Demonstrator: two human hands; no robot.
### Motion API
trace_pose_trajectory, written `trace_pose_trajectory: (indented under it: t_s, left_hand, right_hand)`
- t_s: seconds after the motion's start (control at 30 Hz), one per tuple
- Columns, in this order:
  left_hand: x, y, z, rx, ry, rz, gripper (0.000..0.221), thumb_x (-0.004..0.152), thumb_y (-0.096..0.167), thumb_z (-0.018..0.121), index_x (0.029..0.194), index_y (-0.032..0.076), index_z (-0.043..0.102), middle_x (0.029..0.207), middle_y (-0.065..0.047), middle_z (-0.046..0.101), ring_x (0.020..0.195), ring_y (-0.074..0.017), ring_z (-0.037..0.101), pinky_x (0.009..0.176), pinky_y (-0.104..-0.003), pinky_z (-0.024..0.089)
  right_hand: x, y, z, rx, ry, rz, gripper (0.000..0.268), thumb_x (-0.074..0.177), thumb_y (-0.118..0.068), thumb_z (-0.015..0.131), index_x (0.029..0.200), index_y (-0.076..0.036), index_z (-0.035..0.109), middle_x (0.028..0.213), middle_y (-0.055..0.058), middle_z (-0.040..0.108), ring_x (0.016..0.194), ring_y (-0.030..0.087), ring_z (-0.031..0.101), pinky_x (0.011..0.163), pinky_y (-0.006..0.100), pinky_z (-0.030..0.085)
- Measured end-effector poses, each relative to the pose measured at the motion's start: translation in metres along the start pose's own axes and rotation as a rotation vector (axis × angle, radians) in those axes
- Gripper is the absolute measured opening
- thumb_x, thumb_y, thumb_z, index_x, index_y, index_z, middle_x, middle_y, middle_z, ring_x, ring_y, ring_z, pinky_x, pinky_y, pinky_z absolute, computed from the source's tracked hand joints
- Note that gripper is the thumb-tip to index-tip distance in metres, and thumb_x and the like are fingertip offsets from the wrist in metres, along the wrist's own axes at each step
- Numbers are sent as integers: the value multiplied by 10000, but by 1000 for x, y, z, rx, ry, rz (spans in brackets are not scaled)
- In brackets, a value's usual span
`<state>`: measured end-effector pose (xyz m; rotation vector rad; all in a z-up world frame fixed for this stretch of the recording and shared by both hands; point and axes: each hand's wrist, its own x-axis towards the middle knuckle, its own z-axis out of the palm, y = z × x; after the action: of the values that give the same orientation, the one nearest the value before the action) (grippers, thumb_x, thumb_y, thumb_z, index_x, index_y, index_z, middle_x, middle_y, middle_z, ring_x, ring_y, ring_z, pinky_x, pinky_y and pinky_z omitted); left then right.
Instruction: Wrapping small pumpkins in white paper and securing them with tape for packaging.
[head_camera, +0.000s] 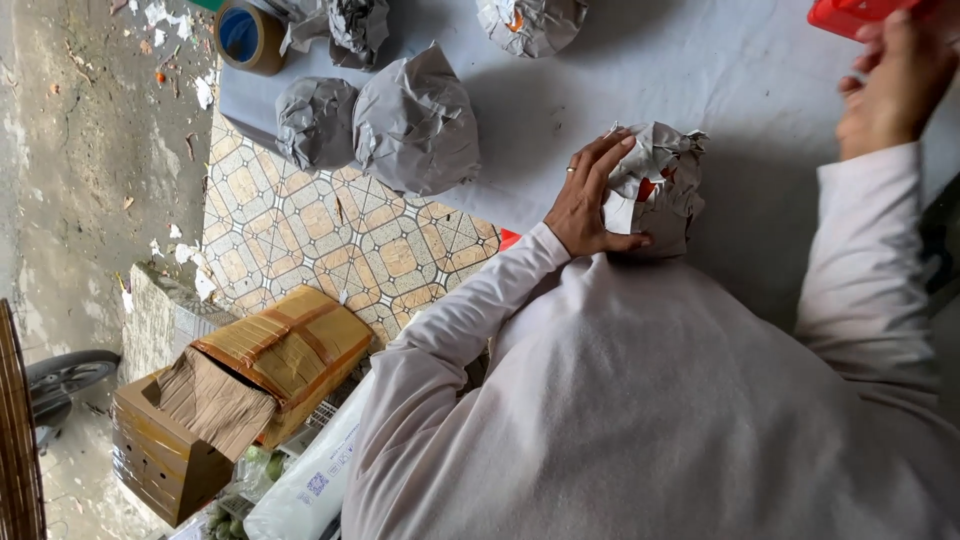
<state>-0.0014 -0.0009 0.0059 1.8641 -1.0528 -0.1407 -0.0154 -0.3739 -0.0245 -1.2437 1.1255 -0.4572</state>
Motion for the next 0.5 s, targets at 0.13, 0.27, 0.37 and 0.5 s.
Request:
trace_pose_trajectory:
  t_s: [0.13,0.27,0.37,0.5]
  left_hand:
    - [2,1,-1,35,-34,7,1183,773,762,779,1654,204,221,1624,-151,360,1555,-368,364,1250,-567,359]
    - [7,9,-4,39,-24,-4,1148,779,764,745,1636,185,247,1632,-151,366,1543,-369,375,1230,-554,369]
    - [6,8,-3,37,-32,-11,1185,751,746,792,1638,183,245,1640,-148,358,1553,-366,364,1213,-554,372]
    - [6,10,-5,40,-14,-12,1172,755,735,791,1631,170,255,1632,-152,363,1540,-372,373,1231,-563,371]
  right_hand:
    - [-24,14,8,116,50,3,141,912,-272,608,807,-180,630,782,-41,681,615,78,543,519,270,371]
    - [-25,9,11,174,-60,137,222,959,-344,580,816,-179,620,761,-3,645,681,127,611,610,286,411]
    - [-1,26,15,53,-54,314,217,922,-219,595,741,-101,617,642,35,578,616,172,648,602,261,600]
    - [6,27,5,-27,-154,343,191,908,-262,610,753,-150,606,664,13,584,626,165,671,614,291,592]
